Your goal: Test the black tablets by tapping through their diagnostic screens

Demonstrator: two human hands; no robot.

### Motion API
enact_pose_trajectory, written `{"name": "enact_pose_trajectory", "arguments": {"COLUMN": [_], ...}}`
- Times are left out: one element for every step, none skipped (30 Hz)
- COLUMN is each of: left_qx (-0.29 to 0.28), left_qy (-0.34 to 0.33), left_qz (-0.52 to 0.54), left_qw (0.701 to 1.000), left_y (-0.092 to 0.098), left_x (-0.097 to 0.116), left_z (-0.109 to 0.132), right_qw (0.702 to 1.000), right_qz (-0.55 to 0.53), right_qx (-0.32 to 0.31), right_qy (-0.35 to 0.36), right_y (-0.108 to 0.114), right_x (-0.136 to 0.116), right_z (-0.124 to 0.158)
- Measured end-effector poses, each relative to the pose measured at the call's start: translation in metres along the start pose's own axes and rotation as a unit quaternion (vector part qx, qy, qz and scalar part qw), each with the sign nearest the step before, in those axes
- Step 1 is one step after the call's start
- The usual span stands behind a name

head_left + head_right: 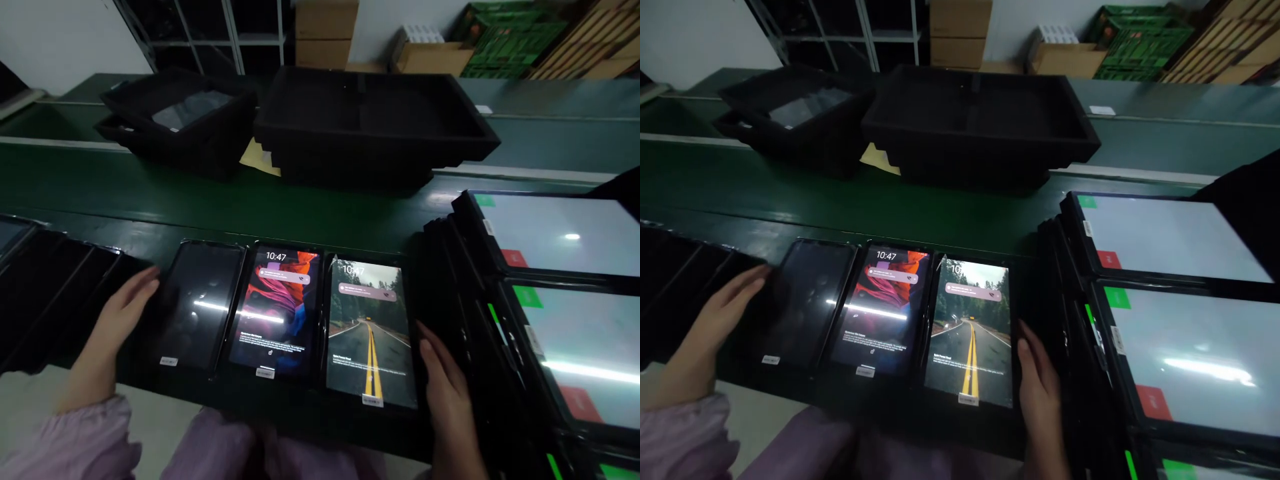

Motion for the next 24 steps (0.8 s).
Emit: {"name": "enact_pose_trajectory", "arguments": {"left_qx": [-0.009,-0.015,-0.025,-0.031,-0.036,-0.041,-0.043,-0.044,-0.044,-0.044,-0.043,-0.044,-0.045,-0.048,-0.051,-0.054,-0.059,-0.066,-0.072,-0.08,-0.092,-0.107,-0.123,-0.137], "left_qy": [0.046,0.084,0.111,0.127,0.134,0.133,0.13,0.131,0.133,0.136,0.138,0.138,0.134,0.127,0.119,0.11,0.101,0.093,0.086,0.081,0.076,0.072,0.07,0.07], "left_qz": [0.04,0.084,0.127,0.168,0.199,0.22,0.233,0.239,0.241,0.24,0.24,0.242,0.245,0.25,0.259,0.271,0.283,0.293,0.296,0.291,0.282,0.269,0.258,0.252], "left_qw": [0.998,0.993,0.985,0.977,0.97,0.966,0.963,0.961,0.96,0.96,0.96,0.959,0.959,0.959,0.957,0.955,0.952,0.949,0.948,0.95,0.952,0.954,0.956,0.956], "left_y": [0.002,0.0,-0.004,-0.009,-0.014,-0.019,-0.022,-0.024,-0.026,-0.027,-0.028,-0.03,-0.032,-0.035,-0.04,-0.045,-0.051,-0.058,-0.065,-0.071,-0.077,-0.082,-0.086,-0.089], "left_x": [-0.02,-0.036,-0.048,-0.055,-0.059,-0.06,-0.059,-0.059,-0.057,-0.056,-0.054,-0.051,-0.048,-0.044,-0.039,-0.034,-0.03,-0.026,-0.023,-0.02,-0.018,-0.016,-0.013,-0.011], "left_z": [0.009,0.017,0.025,0.031,0.036,0.038,0.039,0.04,0.04,0.04,0.04,0.04,0.04,0.04,0.04,0.04,0.039,0.039,0.038,0.036,0.035,0.034,0.034,0.034], "right_qw": [1.0,1.0,1.0,1.0,1.0,1.0,0.999,0.999,0.998,0.998,0.997,0.997,0.997,0.997,0.997,0.997,0.997,0.996,0.994,0.989,0.979,0.965,0.949,0.934], "right_qz": [0.0,-0.003,-0.004,-0.001,0.005,0.012,0.019,0.026,0.033,0.04,0.047,0.051,0.054,0.055,0.055,0.054,0.057,0.068,0.088,0.115,0.147,0.177,0.198,0.208], "right_qx": [0.012,0.016,0.012,0.004,-0.008,-0.02,-0.032,-0.041,-0.045,-0.047,-0.049,-0.048,-0.045,-0.042,-0.037,-0.033,-0.027,-0.019,-0.008,0.005,0.021,0.036,0.048,0.052], "right_qy": [-0.012,-0.018,-0.02,-0.017,-0.013,-0.006,0.001,0.009,0.015,0.02,0.025,0.03,0.033,0.035,0.036,0.037,0.039,0.047,0.065,0.097,0.14,0.19,0.24,0.284], "right_y": [0.002,0.002,0.0,-0.002,-0.004,-0.007,-0.009,-0.011,-0.011,-0.012,-0.012,-0.012,-0.011,-0.011,-0.01,-0.009,-0.008,-0.007,-0.005,-0.004,-0.003,-0.004,-0.005,-0.007], "right_x": [0.005,0.006,0.005,0.0,-0.006,-0.013,-0.021,-0.029,-0.035,-0.04,-0.043,-0.044,-0.044,-0.043,-0.041,-0.039,-0.038,-0.038,-0.042,-0.05,-0.06,-0.072,-0.084,-0.093], "right_z": [0.0,-0.001,-0.004,-0.007,-0.01,-0.014,-0.017,-0.02,-0.023,-0.026,-0.029,-0.032,-0.035,-0.039,-0.043,-0.047,-0.05,-0.051,-0.052,-0.05,-0.045,-0.037,-0.027,-0.017]}}
Point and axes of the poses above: each hand's wrist, its own z-axis away from the middle knuckle, its own y-axis out of the back of the hand, x = y × z, the point moved 10 cm from there along -z, towards the middle knuckle, and after that the axes turned 2 degrees about -y, right-handed, at the moved point
